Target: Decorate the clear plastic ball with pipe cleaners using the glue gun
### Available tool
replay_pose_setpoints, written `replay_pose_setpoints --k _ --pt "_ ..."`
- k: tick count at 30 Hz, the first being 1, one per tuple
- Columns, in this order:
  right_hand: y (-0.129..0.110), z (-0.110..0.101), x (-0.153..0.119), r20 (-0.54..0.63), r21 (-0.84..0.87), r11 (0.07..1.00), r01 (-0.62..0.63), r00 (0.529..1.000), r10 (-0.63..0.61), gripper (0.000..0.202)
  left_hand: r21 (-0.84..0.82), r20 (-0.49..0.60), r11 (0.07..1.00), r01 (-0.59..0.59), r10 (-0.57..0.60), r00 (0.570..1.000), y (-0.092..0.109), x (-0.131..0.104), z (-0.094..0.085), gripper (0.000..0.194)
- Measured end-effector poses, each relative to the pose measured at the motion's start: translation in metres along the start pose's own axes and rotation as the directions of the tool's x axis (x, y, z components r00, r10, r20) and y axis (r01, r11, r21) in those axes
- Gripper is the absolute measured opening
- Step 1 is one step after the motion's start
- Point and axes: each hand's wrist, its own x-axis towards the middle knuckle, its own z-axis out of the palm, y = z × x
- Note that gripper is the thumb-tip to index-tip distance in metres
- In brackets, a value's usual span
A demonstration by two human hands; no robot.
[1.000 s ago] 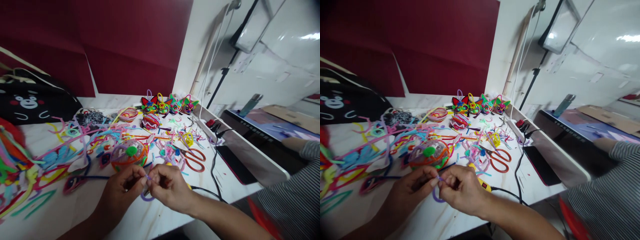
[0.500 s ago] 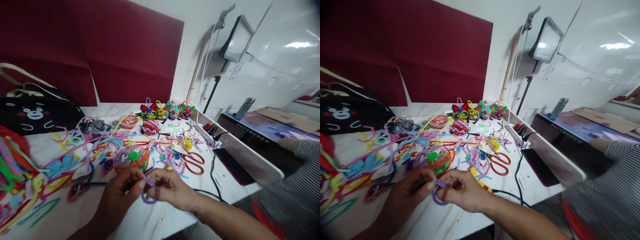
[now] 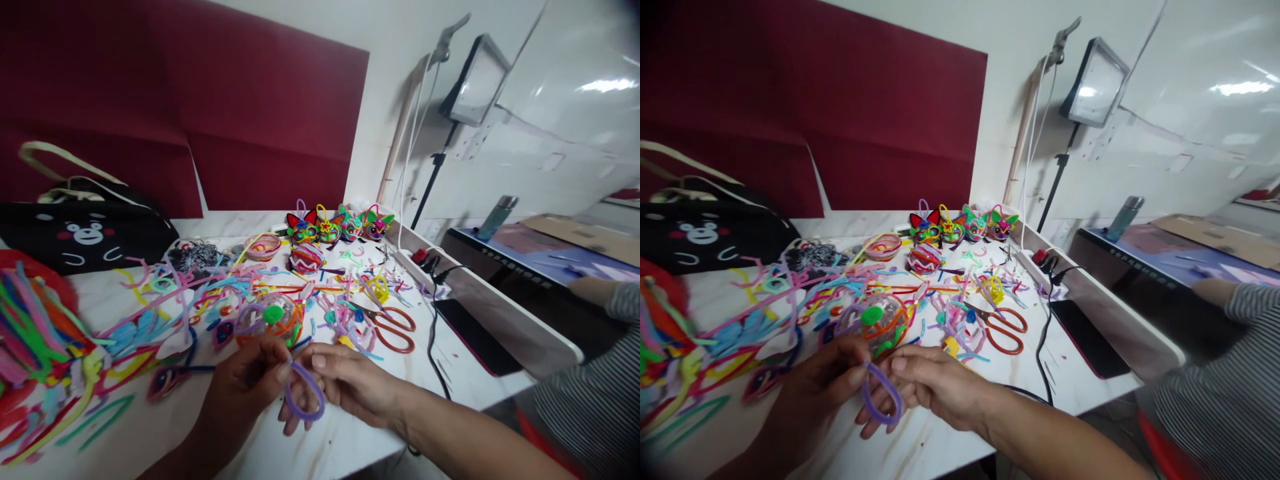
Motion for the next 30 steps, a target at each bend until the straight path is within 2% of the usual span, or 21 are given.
replay_pose_setpoints --k 4,12,19,24,30 --pt "0.0 -0.003 0.0 0.052 0.024 0.998 -0.051 0.997 0.05 0.049 -0.001 0.015 0.999 -0.033 0.033 0.999 -0.005 0.002 -0.007 0.032" --pt "-0.012 -0.005 -0.004 0.11 0.021 0.996 -0.086 0.99 0.083 0.045 0.084 -0.053 0.996 -0.017 0.022 0.998 -0.008 -0.001 -0.015 0.03" --pt "-0.019 -0.01 -0.004 0.147 -0.002 0.995 -0.098 0.984 0.097 0.041 -0.006 0.023 1.0 0.01 -0.01 1.0 -0.005 0.003 -0.009 0.031" --pt "-0.017 -0.018 0.0 0.196 0.001 0.996 -0.094 0.976 0.092 0.038 0.006 0.047 1.0 0.019 -0.019 0.999 -0.01 0.003 -0.014 0.027" --pt "-0.005 -0.027 0.01 0.296 0.019 0.995 -0.099 0.951 0.089 0.048 0.145 -0.03 0.986 -0.076 0.081 0.996 -0.014 0.004 -0.022 0.025"
